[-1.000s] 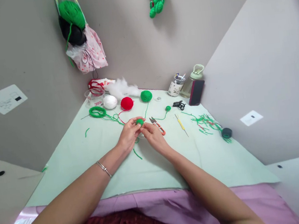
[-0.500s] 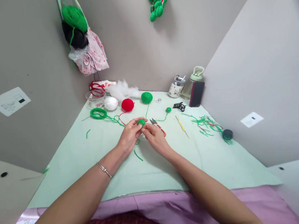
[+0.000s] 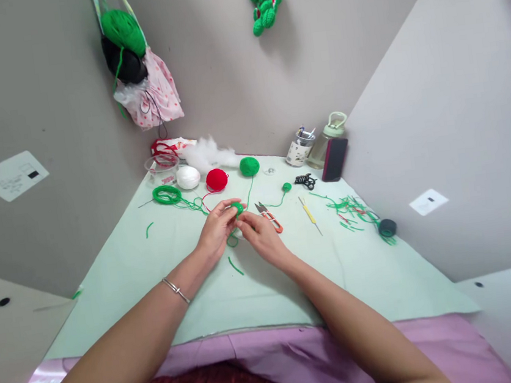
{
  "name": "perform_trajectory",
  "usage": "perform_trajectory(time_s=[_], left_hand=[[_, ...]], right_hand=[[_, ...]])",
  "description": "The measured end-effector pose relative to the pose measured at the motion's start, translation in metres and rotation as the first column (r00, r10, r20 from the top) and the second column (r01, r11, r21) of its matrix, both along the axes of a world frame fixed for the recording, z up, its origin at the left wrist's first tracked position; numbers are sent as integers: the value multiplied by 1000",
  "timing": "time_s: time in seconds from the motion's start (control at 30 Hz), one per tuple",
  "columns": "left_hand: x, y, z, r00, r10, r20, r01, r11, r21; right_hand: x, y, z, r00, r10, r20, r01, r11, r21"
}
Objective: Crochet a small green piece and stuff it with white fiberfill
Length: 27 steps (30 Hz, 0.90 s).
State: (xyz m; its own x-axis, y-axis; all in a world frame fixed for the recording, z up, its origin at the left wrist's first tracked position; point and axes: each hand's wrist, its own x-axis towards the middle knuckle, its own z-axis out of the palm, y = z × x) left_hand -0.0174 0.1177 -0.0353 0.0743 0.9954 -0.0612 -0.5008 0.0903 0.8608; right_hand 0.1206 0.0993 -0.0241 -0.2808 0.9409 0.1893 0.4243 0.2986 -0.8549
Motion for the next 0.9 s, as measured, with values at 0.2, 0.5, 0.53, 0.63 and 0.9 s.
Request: perform_trajectory(time_s=[0.2,0.5,0.53,0.63,0.9], left_hand=[[-5,0,2,990,44,-131,-31,995,95],[3,5,-12,952,119,-283,-67,980,187],[3,4,-12,951,122,-285,-68,979,192],[1,2,-9,957,80,-277,-29,982,186],[-2,-1,0,954,-70,-291,117,982,148]], right_hand=[[14,11,2,998,-8,-65,2,995,-99],[6,-5,11,994,-94,-58,91,994,-56],[4,-7,12,994,-95,-61,93,995,-46],[4,-8,16,993,-85,-85,82,996,-39],[18,0,19,984,-96,-150,77,989,-130]])
